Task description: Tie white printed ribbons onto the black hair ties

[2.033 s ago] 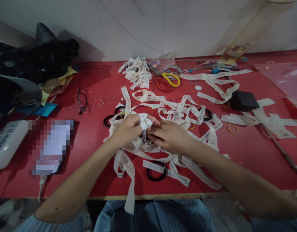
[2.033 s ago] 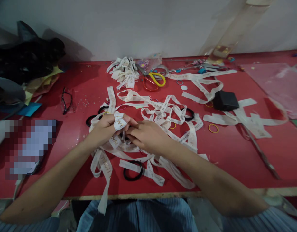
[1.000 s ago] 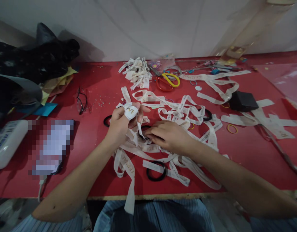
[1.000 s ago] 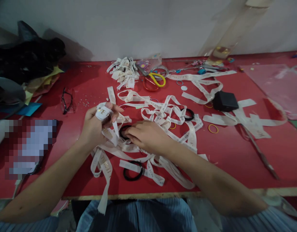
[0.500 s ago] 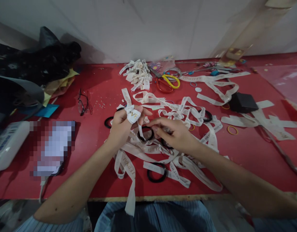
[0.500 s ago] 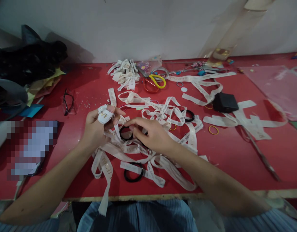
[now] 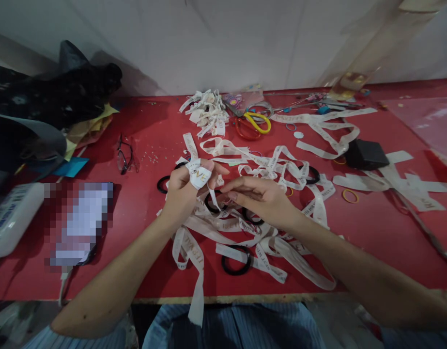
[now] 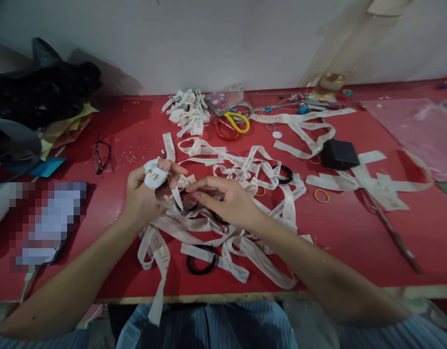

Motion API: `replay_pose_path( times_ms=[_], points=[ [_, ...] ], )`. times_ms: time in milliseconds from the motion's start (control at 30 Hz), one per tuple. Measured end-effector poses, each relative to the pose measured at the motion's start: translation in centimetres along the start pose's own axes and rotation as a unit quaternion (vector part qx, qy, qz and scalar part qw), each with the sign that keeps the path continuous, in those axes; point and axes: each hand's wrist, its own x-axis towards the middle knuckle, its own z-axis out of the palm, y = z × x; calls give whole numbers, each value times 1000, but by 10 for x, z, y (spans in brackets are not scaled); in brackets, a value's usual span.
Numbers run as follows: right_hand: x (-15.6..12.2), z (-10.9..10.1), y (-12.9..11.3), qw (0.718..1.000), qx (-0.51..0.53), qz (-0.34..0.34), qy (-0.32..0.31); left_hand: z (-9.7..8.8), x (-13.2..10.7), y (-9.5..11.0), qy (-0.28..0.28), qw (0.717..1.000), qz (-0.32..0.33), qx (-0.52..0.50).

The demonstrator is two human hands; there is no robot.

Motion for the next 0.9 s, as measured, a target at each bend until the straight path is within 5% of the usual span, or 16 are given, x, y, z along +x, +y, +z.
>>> replay_pose_path(
  times_ms=[333, 633, 900],
  points=[
    [1, 0, 0, 999, -27, -19, -1, 0, -1, -3, -22, 1000, -17, -16],
    [-2, -2, -5, 995, 85, 12, -59, 1, 4, -2, -3, 997, 62, -44],
    [-1, -1, -6, 989, 125, -15, -77, 1, 3, -4, 7, 997, 59, -42]
  ],
)
